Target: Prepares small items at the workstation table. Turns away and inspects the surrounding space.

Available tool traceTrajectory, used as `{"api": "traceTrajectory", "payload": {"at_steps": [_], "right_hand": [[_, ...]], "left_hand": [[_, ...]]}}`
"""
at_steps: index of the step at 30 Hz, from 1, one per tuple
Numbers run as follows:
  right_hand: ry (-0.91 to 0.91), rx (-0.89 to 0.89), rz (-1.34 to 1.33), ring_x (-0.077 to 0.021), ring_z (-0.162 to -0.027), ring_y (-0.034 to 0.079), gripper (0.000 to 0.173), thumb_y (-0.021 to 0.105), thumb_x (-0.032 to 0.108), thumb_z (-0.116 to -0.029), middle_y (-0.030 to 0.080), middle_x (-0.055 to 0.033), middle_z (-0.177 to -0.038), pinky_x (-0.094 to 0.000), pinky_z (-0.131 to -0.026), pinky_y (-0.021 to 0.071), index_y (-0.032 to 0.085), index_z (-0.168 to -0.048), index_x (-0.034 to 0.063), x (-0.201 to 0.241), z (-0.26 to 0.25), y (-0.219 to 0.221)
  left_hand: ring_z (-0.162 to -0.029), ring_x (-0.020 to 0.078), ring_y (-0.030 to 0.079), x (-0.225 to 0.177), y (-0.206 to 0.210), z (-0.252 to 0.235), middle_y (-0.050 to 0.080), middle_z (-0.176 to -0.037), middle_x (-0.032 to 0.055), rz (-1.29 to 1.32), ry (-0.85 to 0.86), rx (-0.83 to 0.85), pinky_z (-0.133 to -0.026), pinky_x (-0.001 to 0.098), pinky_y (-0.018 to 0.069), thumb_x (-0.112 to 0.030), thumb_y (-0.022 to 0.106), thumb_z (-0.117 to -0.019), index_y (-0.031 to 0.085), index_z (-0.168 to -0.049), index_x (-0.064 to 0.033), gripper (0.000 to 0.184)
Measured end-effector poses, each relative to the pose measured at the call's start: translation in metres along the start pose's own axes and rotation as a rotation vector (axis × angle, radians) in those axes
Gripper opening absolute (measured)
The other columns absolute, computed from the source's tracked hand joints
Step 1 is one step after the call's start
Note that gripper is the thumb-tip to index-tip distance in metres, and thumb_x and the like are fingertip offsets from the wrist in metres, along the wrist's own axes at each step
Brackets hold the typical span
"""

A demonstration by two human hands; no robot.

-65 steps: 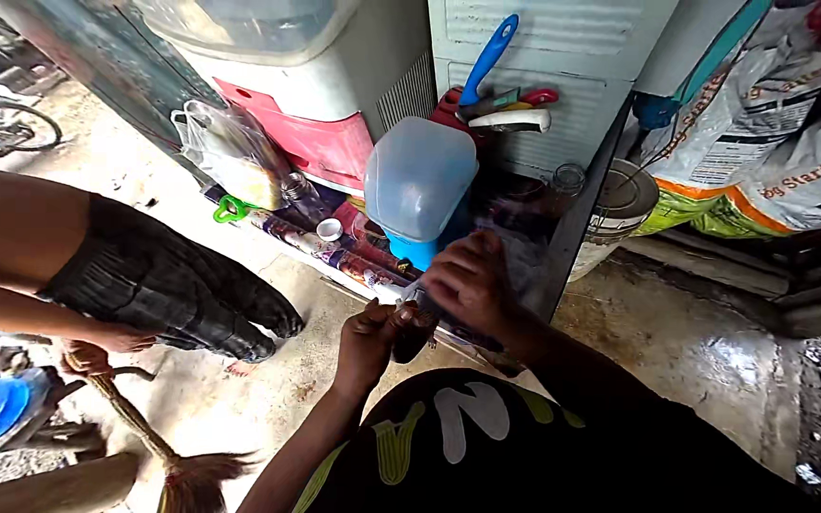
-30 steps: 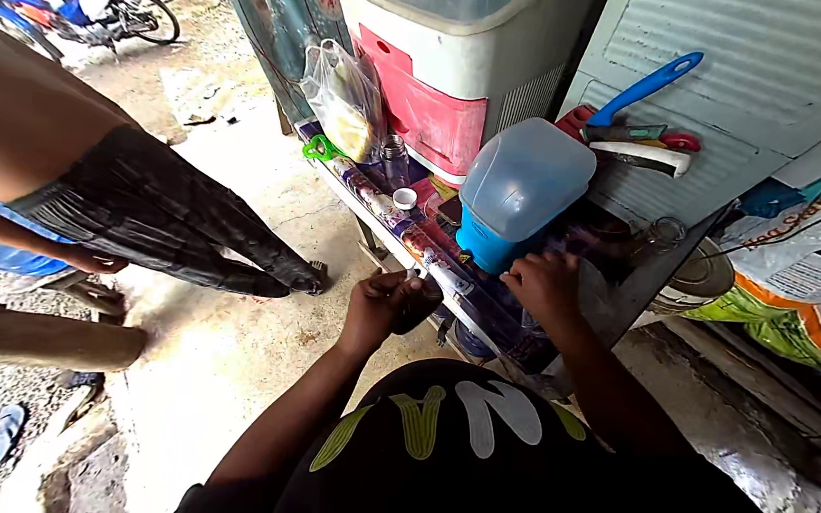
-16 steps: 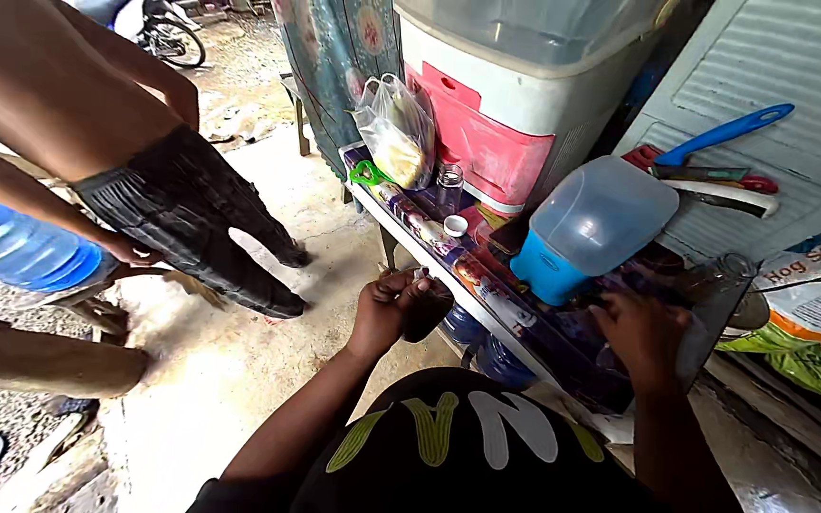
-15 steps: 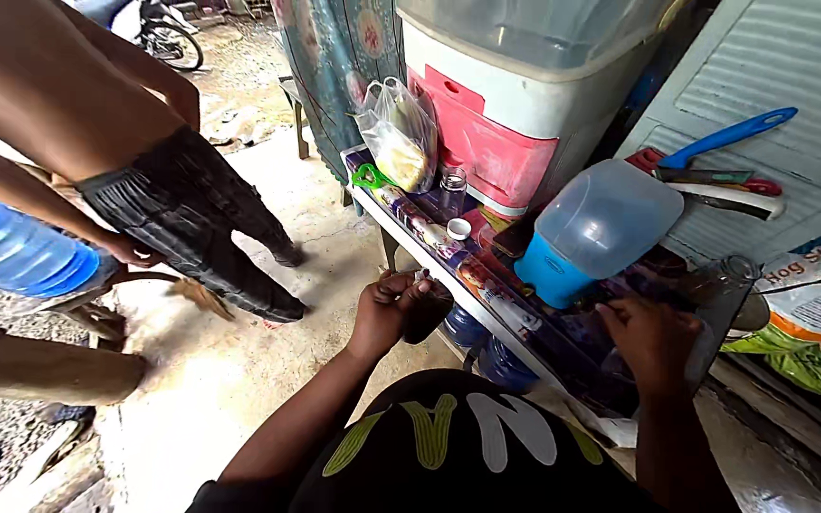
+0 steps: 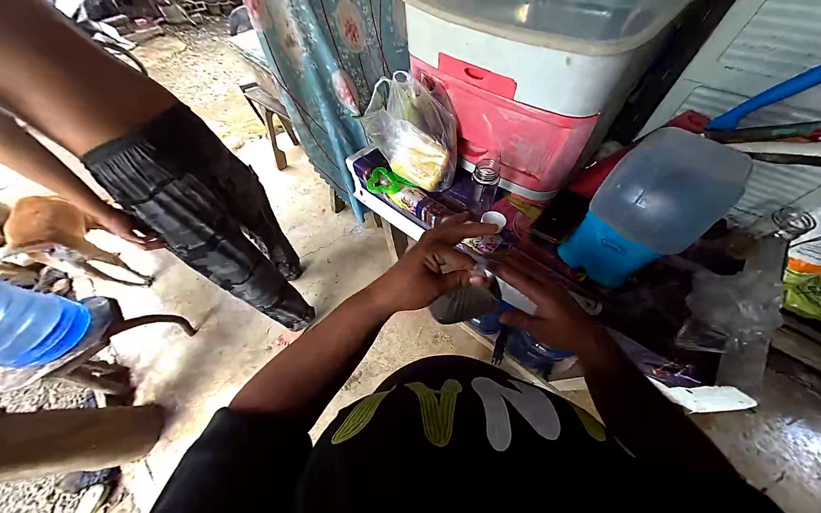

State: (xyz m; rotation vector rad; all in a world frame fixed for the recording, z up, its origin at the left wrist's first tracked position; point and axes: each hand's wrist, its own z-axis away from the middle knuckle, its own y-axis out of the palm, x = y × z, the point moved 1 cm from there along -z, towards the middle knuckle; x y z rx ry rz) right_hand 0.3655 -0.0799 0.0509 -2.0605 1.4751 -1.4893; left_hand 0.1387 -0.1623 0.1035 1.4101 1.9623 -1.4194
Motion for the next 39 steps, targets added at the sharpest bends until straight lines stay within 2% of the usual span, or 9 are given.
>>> {"api": "traceTrajectory", "payload": {"at_steps": [3, 6, 10, 15, 18, 20, 26, 33, 39], "right_hand": [[-0.080, 0.115, -0.143, -0.0118, -0.128, 0.057, 0.038, 0.055, 0.034, -0.1019, 0.071, -0.0059, -0.122, -0.0395, -0.116, 0.0390, 0.073, -0.102, 0.0015, -0.004, -0.032, -0.014], [0.014, 0.169, -0.400, 0.0094, -0.089, 0.055, 0.025, 0.059, 0.023, -0.1010, 0.062, 0.0099, -0.085, -0.0130, -0.085, 0.0457, 0.065, -0.083, 0.0061, -0.018, -0.046, -0.018], [0.167, 0.046, -0.667, 0.0076, -0.097, 0.064, 0.021, 0.058, 0.033, -0.1035, 0.072, 0.0168, -0.096, -0.0180, -0.089, 0.0531, 0.073, -0.097, 0.0195, -0.038, -0.050, -0.016], [0.294, -0.119, -0.716, 0.0032, -0.098, 0.067, 0.027, 0.051, 0.026, -0.1067, 0.075, 0.0156, -0.097, -0.0221, -0.093, 0.0544, 0.076, -0.096, 0.0235, -0.063, -0.061, -0.020], [0.461, -0.176, -0.553, 0.0045, -0.094, 0.065, 0.031, 0.044, 0.014, -0.1061, 0.073, 0.0126, -0.094, -0.0214, -0.092, 0.0533, 0.072, -0.094, 0.0135, -0.073, -0.065, -0.034], [0.560, -0.133, -0.419, -0.0045, -0.103, 0.066, 0.033, 0.039, 0.012, -0.1061, 0.073, 0.0013, -0.101, -0.0286, -0.098, 0.0524, 0.070, -0.098, 0.0025, -0.080, -0.074, -0.049], [0.926, 0.056, 0.015, -0.0142, -0.081, 0.059, 0.032, 0.045, 0.020, -0.1108, 0.066, -0.0083, -0.092, -0.0356, -0.077, 0.0494, 0.069, -0.104, 0.0004, -0.094, -0.134, -0.074], [1.214, 0.613, 0.593, -0.0443, -0.123, 0.059, 0.045, 0.039, 0.034, -0.1117, 0.065, -0.0246, -0.126, -0.0697, -0.096, 0.0435, 0.068, -0.124, 0.0015, -0.105, -0.243, -0.071], [1.362, 0.892, 0.844, -0.0454, -0.103, 0.064, 0.029, 0.056, 0.021, -0.1014, 0.067, -0.0254, -0.104, -0.0669, -0.076, 0.0463, 0.069, -0.093, -0.0035, -0.114, -0.309, -0.040]], "left_hand": [[-0.153, 0.0318, 0.031, 0.015, 0.006, -0.019, 0.059, -0.146, 0.0126, 0.177, 0.048, 0.079, -0.126, 0.0474, 0.0223, -0.012, 0.067, -0.0939, 0.078, -0.088, -0.0011, 0.017], [-0.148, 0.0245, 0.040, 0.027, 0.014, -0.042, 0.059, -0.144, 0.0133, 0.358, 0.068, 0.096, -0.123, 0.0412, 0.0316, -0.004, 0.064, -0.0936, 0.077, -0.088, 0.0016, 0.015], [-0.110, 0.0025, 0.061, 0.040, 0.014, -0.071, 0.059, -0.142, 0.0094, 0.449, -0.030, 0.108, -0.084, 0.0197, 0.0535, -0.006, 0.065, -0.0956, 0.075, -0.085, -0.0006, 0.015], [-0.065, -0.0039, 0.054, 0.075, 0.019, -0.099, 0.065, -0.128, 0.0096, 0.596, -0.165, 0.128, -0.054, 0.0141, 0.0454, -0.007, 0.061, -0.0989, 0.071, -0.108, 0.0034, 0.017], [-0.110, 0.0110, 0.063, 0.111, 0.024, -0.097, 0.062, -0.134, 0.0116, 0.448, -0.197, 0.120, -0.094, 0.0297, 0.0529, -0.029, 0.066, -0.0952, 0.051, -0.145, 0.0004, 0.059], [-0.135, 0.0243, 0.052, 0.132, 0.032, -0.094, 0.050, -0.149, 0.0216, 0.454, -0.228, 0.155, -0.113, 0.0398, 0.0430, -0.026, 0.071, -0.0926, 0.038, -0.152, 0.0052, 0.075], [-0.133, 0.0204, 0.055, 0.154, 0.042, -0.126, 0.044, -0.152, 0.0226, 0.714, -0.399, 0.478, -0.111, 0.0357, 0.0481, -0.018, 0.074, -0.0933, 0.008, -0.160, 0.0014, 0.096], [-0.113, 0.0169, 0.062, 0.158, 0.026, -0.175, 0.057, -0.128, 0.0137, 1.416, -0.758, 0.302, -0.100, 0.0331, 0.0517, -0.001, 0.052, -0.1035, 0.034, -0.145, -0.0001, 0.046], [-0.101, 0.0160, 0.065, 0.174, 0.028, -0.183, 0.065, -0.104, 0.0042, 1.904, -0.701, 0.191, -0.098, 0.0349, 0.0511, 0.001, 0.036, -0.1051, 0.055, -0.113, -0.0103, 0.023]]}}
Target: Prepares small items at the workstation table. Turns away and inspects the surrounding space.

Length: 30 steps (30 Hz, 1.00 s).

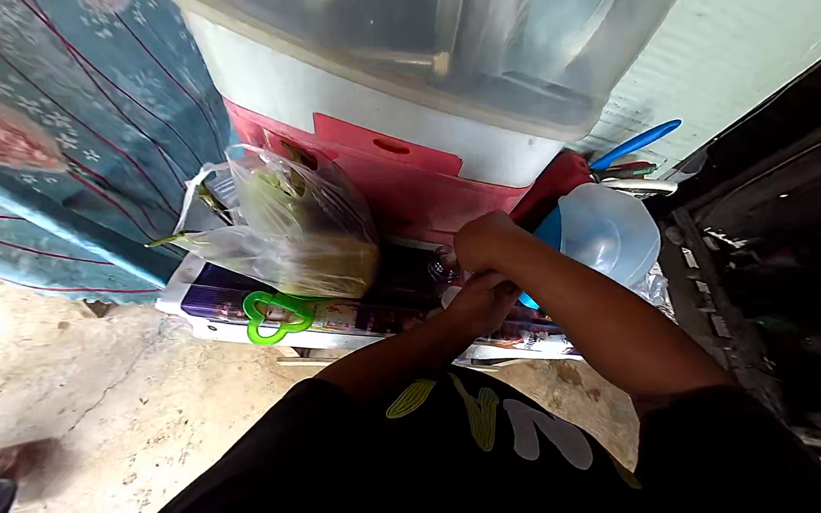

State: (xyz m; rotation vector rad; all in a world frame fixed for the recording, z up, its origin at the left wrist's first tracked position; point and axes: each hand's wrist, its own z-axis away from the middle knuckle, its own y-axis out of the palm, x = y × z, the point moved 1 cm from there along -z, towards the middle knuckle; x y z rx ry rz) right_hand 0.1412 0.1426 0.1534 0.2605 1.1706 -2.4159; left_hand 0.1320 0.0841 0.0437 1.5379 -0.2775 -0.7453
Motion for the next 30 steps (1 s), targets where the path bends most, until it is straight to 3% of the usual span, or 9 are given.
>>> {"api": "traceTrajectory", "payload": {"at_steps": [2, 7, 13, 20, 26, 30], "right_hand": [[0.048, 0.047, 0.062, -0.0441, -0.103, 0.064, 0.029, 0.058, 0.022, -0.1013, 0.067, -0.0246, -0.104, -0.0653, -0.076, 0.0473, 0.069, -0.094, -0.0030, 0.015, -0.009, -0.005], [0.134, 0.091, 0.104, -0.0439, -0.100, 0.064, 0.028, 0.062, 0.022, -0.0964, 0.066, -0.0253, -0.102, -0.0637, -0.073, 0.0467, 0.068, -0.091, -0.0041, 0.036, -0.025, -0.009], [0.215, 0.133, 0.164, -0.0412, -0.093, 0.065, 0.026, 0.066, 0.021, -0.0924, 0.066, -0.0230, -0.095, -0.0592, -0.068, 0.0470, 0.067, -0.087, -0.0040, 0.051, -0.031, -0.009], [0.242, 0.105, 0.143, -0.0419, -0.097, 0.065, 0.024, 0.067, 0.020, -0.0925, 0.067, -0.0241, -0.100, -0.0606, -0.070, 0.0481, 0.068, -0.089, -0.0044, 0.053, -0.032, -0.012], [0.250, 0.077, 0.110, -0.0428, -0.098, 0.065, 0.027, 0.075, 0.019, -0.0863, 0.067, -0.0252, -0.102, -0.0612, -0.071, 0.0490, 0.068, -0.091, -0.0058, 0.053, -0.031, -0.015], [0.234, 0.067, 0.082, -0.0431, -0.099, 0.065, 0.027, 0.076, 0.020, -0.0858, 0.067, -0.0250, -0.103, -0.0619, -0.071, 0.0490, 0.068, -0.091, -0.0051, 0.050, -0.032, -0.018]], "left_hand": [[-0.093, 0.0134, 0.066, -0.004, -0.003, -0.001, 0.067, -0.096, 0.0013, 0.101, 0.014, 0.013, -0.093, 0.0330, 0.0532, -0.004, 0.035, -0.1074, 0.058, -0.104, -0.0137, 0.026], [-0.086, 0.0116, 0.066, -0.013, -0.006, 0.000, 0.067, -0.089, -0.0002, 0.208, 0.015, -0.022, -0.084, 0.0316, 0.0550, -0.015, 0.035, -0.1101, 0.060, -0.097, -0.0169, 0.029], [-0.086, 0.0121, 0.064, -0.021, -0.003, 0.006, 0.064, -0.090, 0.0006, 0.217, -0.019, -0.054, -0.084, 0.0309, 0.0545, -0.015, 0.032, -0.1113, 0.057, -0.102, -0.0153, 0.027], [-0.087, 0.0141, 0.064, -0.027, 0.001, 0.004, 0.063, -0.091, 0.0029, 0.258, -0.068, -0.124, -0.082, 0.0325, 0.0546, -0.017, 0.036, -0.1109, 0.056, -0.106, -0.0136, 0.021], [-0.081, 0.0132, 0.064, -0.030, 0.004, 0.004, 0.063, -0.086, 0.0022, 0.275, -0.089, -0.143, -0.076, 0.0309, 0.0550, -0.019, 0.035, -0.1112, 0.056, -0.101, -0.0148, 0.024], [-0.083, 0.0141, 0.063, -0.031, 0.006, 0.003, 0.062, -0.089, 0.0031, 0.257, -0.108, -0.191, -0.077, 0.0311, 0.0545, -0.018, 0.037, -0.1109, 0.055, -0.104, -0.0142, 0.020]]}}
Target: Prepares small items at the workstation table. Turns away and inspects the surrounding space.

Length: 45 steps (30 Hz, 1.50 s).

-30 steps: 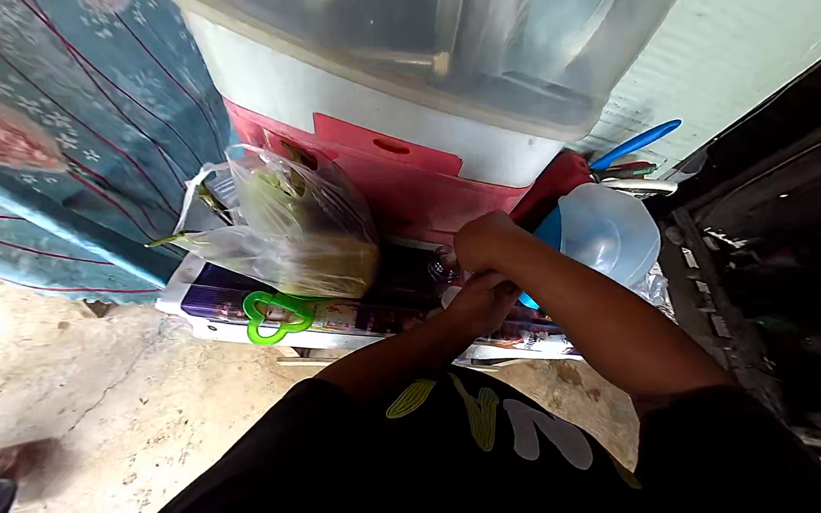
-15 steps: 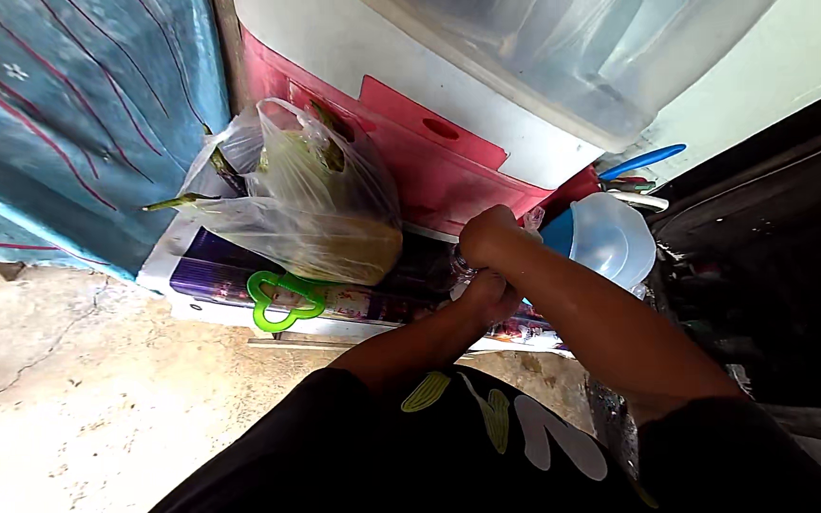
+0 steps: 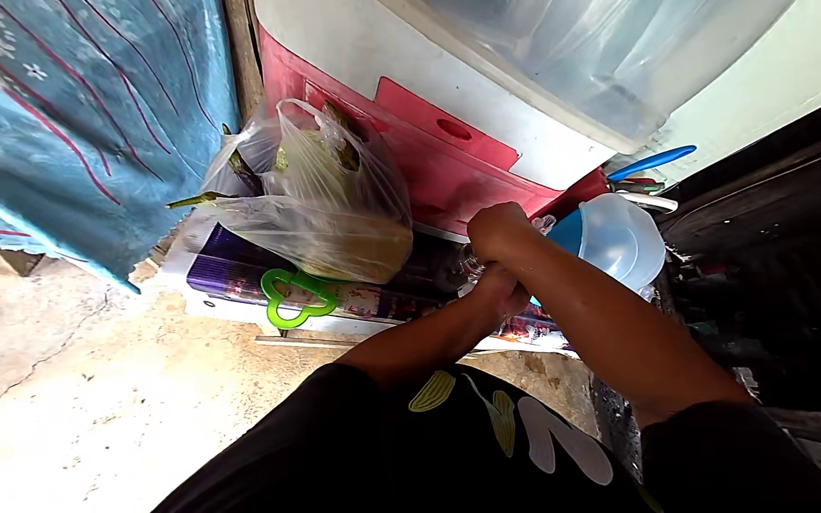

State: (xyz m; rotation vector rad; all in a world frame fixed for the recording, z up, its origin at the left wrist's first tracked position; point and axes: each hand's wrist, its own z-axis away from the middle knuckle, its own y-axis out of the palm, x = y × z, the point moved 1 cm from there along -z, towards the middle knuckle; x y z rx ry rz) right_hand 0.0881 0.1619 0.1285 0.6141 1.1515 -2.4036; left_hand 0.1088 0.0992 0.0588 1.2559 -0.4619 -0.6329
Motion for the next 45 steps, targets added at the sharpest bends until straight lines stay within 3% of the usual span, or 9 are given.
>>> {"api": "traceTrajectory", "payload": {"at_steps": [6, 15, 18, 21, 27, 31, 37, 41, 45], "right_hand": [[-0.037, -0.002, -0.013, -0.0444, -0.101, 0.065, 0.030, 0.082, 0.018, -0.0804, 0.066, -0.0258, -0.106, -0.0634, -0.074, 0.0493, 0.067, -0.092, -0.0055, -0.008, 0.002, -0.008], [-0.163, -0.056, -0.093, -0.0447, -0.103, 0.065, 0.023, 0.072, 0.020, -0.0937, 0.067, -0.0250, -0.104, -0.0655, -0.076, 0.0494, 0.068, -0.094, -0.0029, -0.030, 0.004, -0.001], [-0.318, -0.129, -0.251, -0.0384, -0.110, 0.064, 0.036, 0.068, 0.036, -0.0986, 0.069, -0.0192, -0.112, -0.0631, -0.092, 0.0482, 0.072, -0.115, 0.0036, -0.056, -0.001, 0.010], [-0.444, -0.296, -0.541, -0.0318, -0.116, 0.065, 0.037, 0.063, 0.029, -0.1029, 0.069, -0.0171, -0.125, -0.0543, -0.103, 0.0469, 0.066, -0.132, 0.0057, -0.084, 0.011, 0.028], [-0.642, -0.631, -0.923, -0.0222, -0.109, 0.065, 0.030, 0.072, 0.017, -0.0948, 0.065, -0.0125, -0.128, -0.0405, -0.090, 0.0556, 0.071, -0.123, 0.0048, -0.131, 0.011, 0.096], [-0.609, -0.672, -1.092, -0.0160, -0.091, 0.065, 0.008, 0.073, 0.004, -0.0918, 0.068, -0.0106, -0.105, -0.0345, -0.082, 0.0552, 0.074, -0.100, 0.0013, -0.125, -0.002, 0.119], [-0.566, -0.827, -1.062, -0.0270, -0.099, 0.065, 0.014, 0.057, 0.009, -0.1041, 0.065, -0.0182, -0.111, -0.0459, -0.088, 0.0537, 0.065, -0.105, -0.0026, -0.121, -0.012, 0.114], [-0.666, -0.751, -1.090, -0.0228, -0.089, 0.064, 0.017, 0.054, 0.011, -0.1062, 0.065, -0.0161, -0.100, -0.0429, -0.082, 0.0529, 0.063, -0.107, -0.0029, -0.125, -0.011, 0.109], [-0.742, -0.726, -1.125, -0.0180, -0.087, 0.062, 0.016, 0.054, 0.010, -0.1055, 0.065, -0.0126, -0.095, -0.0386, -0.082, 0.0513, 0.064, -0.106, -0.0028, -0.126, -0.014, 0.105]], "left_hand": [[-0.081, 0.0139, 0.063, 0.002, 0.008, -0.005, 0.062, -0.085, 0.0022, 0.027, 0.026, 0.014, -0.076, 0.0325, 0.0548, -0.014, 0.039, -0.1093, 0.056, -0.099, -0.0152, 0.019], [-0.063, 0.0095, 0.059, 0.006, 0.010, -0.005, 0.058, -0.076, 0.0015, -0.097, 0.013, 0.013, -0.061, 0.0228, 0.0533, -0.023, 0.039, -0.1108, 0.054, -0.097, -0.0132, 0.023], [-0.054, 0.0095, 0.055, 0.002, 0.009, -0.002, 0.054, -0.070, 0.0024, -0.130, -0.031, -0.018, -0.055, 0.0201, 0.0508, -0.026, 0.036, -0.1115, 0.052, -0.094, -0.0103, 0.029], [-0.058, 0.0118, 0.058, 0.000, 0.005, 0.000, 0.057, -0.077, 0.0057, -0.163, -0.054, -0.074, -0.058, 0.0223, 0.0530, -0.035, 0.032, -0.1123, 0.051, -0.110, -0.0090, 0.032], [-0.065, 0.0140, 0.062, -0.003, 0.005, 0.009, 0.061, -0.085, 0.0071, -0.354, -0.004, -0.065, -0.060, 0.0254, 0.0538, -0.049, 0.020, -0.1113, 0.050, -0.123, -0.0084, 0.051], [-0.071, 0.0155, 0.064, -0.002, -0.005, 0.008, 0.065, -0.091, 0.0085, -0.508, 0.006, -0.040, -0.064, 0.0277, 0.0540, -0.056, 0.007, -0.1084, 0.051, -0.126, -0.0082, 0.067], [-0.084, 0.0188, 0.070, 0.001, -0.011, 0.021, 0.070, -0.105, 0.0091, -0.667, 0.052, -0.100, -0.073, 0.0345, 0.0574, -0.053, 0.000, -0.1083, 0.045, -0.140, -0.0106, 0.070], [-0.084, 0.0141, 0.068, -0.002, -0.021, 0.044, 0.071, -0.102, 0.0052, -0.969, 0.066, -0.151, -0.072, 0.0306, 0.0546, -0.043, 0.011, -0.1124, 0.055, -0.136, -0.0060, 0.062], [-0.074, 0.0128, 0.060, -0.017, -0.033, 0.060, 0.065, -0.084, 0.0079, -1.623, 0.679, -0.306, -0.074, 0.0335, 0.0526, -0.017, 0.056, -0.1048, 0.067, -0.105, 0.0043, 0.024]]}}
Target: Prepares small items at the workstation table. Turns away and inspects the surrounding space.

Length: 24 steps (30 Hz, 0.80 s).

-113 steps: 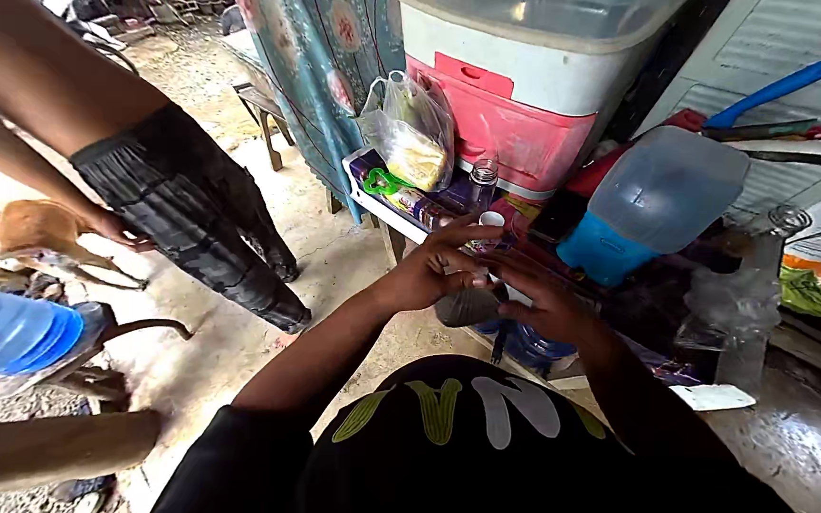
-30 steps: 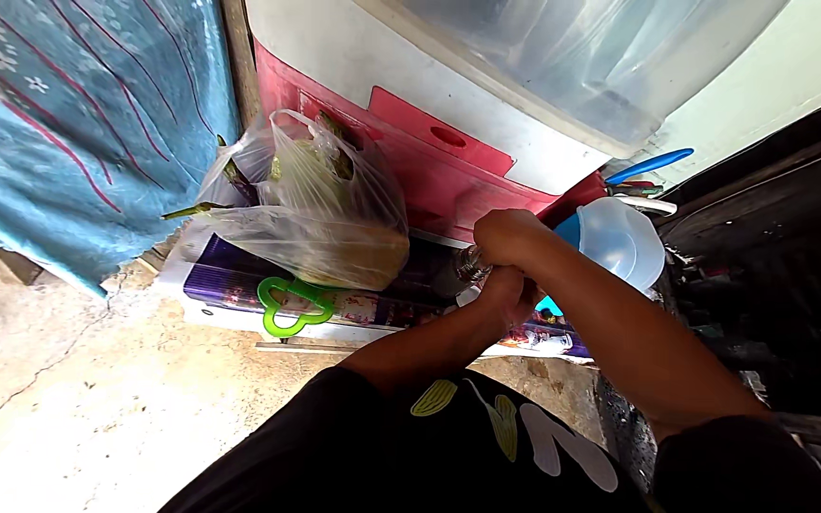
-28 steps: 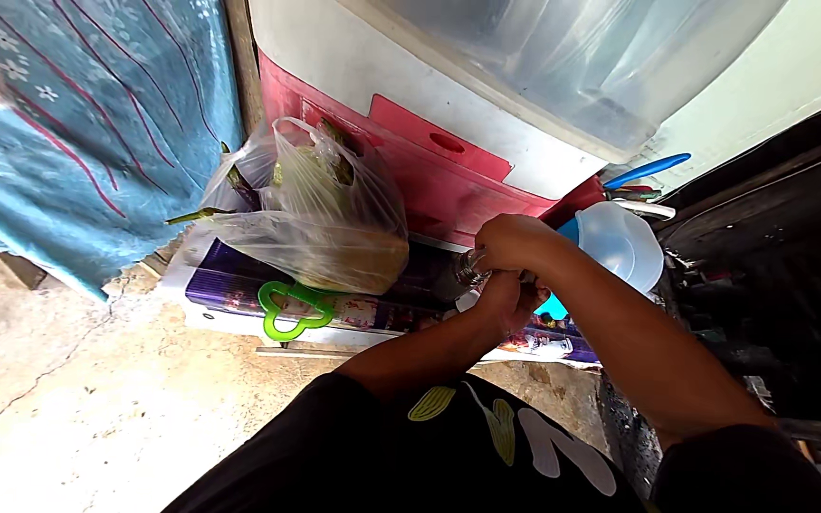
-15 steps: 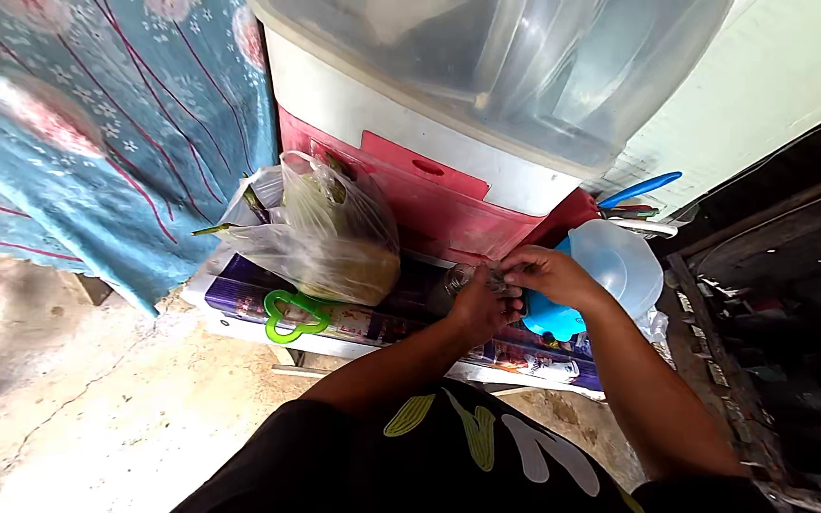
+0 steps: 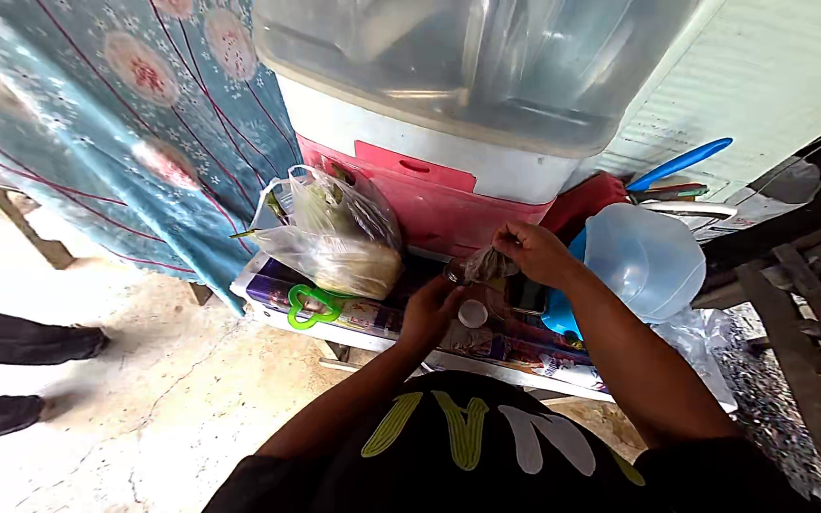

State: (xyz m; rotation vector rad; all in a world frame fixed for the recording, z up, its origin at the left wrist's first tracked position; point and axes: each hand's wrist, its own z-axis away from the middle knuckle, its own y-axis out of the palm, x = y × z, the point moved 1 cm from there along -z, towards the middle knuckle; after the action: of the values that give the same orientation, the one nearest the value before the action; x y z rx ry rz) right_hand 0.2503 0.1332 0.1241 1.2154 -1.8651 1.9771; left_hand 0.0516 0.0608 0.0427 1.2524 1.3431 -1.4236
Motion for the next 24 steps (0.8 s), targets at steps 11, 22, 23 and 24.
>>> {"api": "traceTrajectory", "payload": {"at_steps": [11, 22, 23, 24], "right_hand": [[-0.084, 0.078, 0.044, -0.0232, -0.090, 0.066, 0.015, 0.059, 0.010, -0.1036, 0.069, -0.0151, -0.097, -0.0435, -0.085, 0.0532, 0.067, -0.107, -0.0025, -0.005, -0.016, 0.001], [-0.083, -0.030, 0.086, -0.0260, -0.083, 0.067, 0.021, 0.060, 0.017, -0.1040, 0.071, -0.0147, -0.090, -0.0489, -0.082, 0.0533, 0.073, -0.105, 0.0001, -0.017, -0.010, -0.007], [-0.084, -0.057, 0.085, -0.0261, -0.082, 0.067, 0.022, 0.059, 0.017, -0.1045, 0.070, -0.0149, -0.088, -0.0492, -0.080, 0.0528, 0.072, -0.103, -0.0004, -0.019, -0.010, -0.006], [-0.083, -0.083, 0.072, -0.0240, -0.079, 0.065, 0.022, 0.059, 0.017, -0.1044, 0.069, -0.0138, -0.086, -0.0467, -0.077, 0.0521, 0.072, -0.101, -0.0005, -0.021, -0.009, -0.006]], "left_hand": [[-0.091, 0.0296, 0.069, -0.016, -0.022, -0.066, 0.071, -0.100, 0.0191, -0.433, 0.328, 0.088, -0.087, 0.0510, 0.0550, -0.009, 0.067, -0.0967, 0.070, -0.101, 0.0049, 0.015], [-0.086, 0.0219, 0.066, -0.032, -0.043, -0.080, 0.069, -0.094, 0.0161, -0.439, 0.294, 0.092, -0.085, 0.0436, 0.0528, -0.011, 0.058, -0.1037, 0.068, -0.103, 0.0046, 0.018], [-0.081, 0.0208, 0.062, -0.029, -0.042, -0.082, 0.065, -0.087, 0.0146, -0.426, 0.292, 0.081, -0.080, 0.0427, 0.0510, -0.012, 0.058, -0.1043, 0.066, -0.099, 0.0048, 0.019], [-0.076, 0.0182, 0.058, -0.026, -0.042, -0.084, 0.061, -0.082, 0.0120, -0.402, 0.284, 0.074, -0.075, 0.0399, 0.0487, -0.013, 0.057, -0.1048, 0.063, -0.096, 0.0043, 0.020]]}}
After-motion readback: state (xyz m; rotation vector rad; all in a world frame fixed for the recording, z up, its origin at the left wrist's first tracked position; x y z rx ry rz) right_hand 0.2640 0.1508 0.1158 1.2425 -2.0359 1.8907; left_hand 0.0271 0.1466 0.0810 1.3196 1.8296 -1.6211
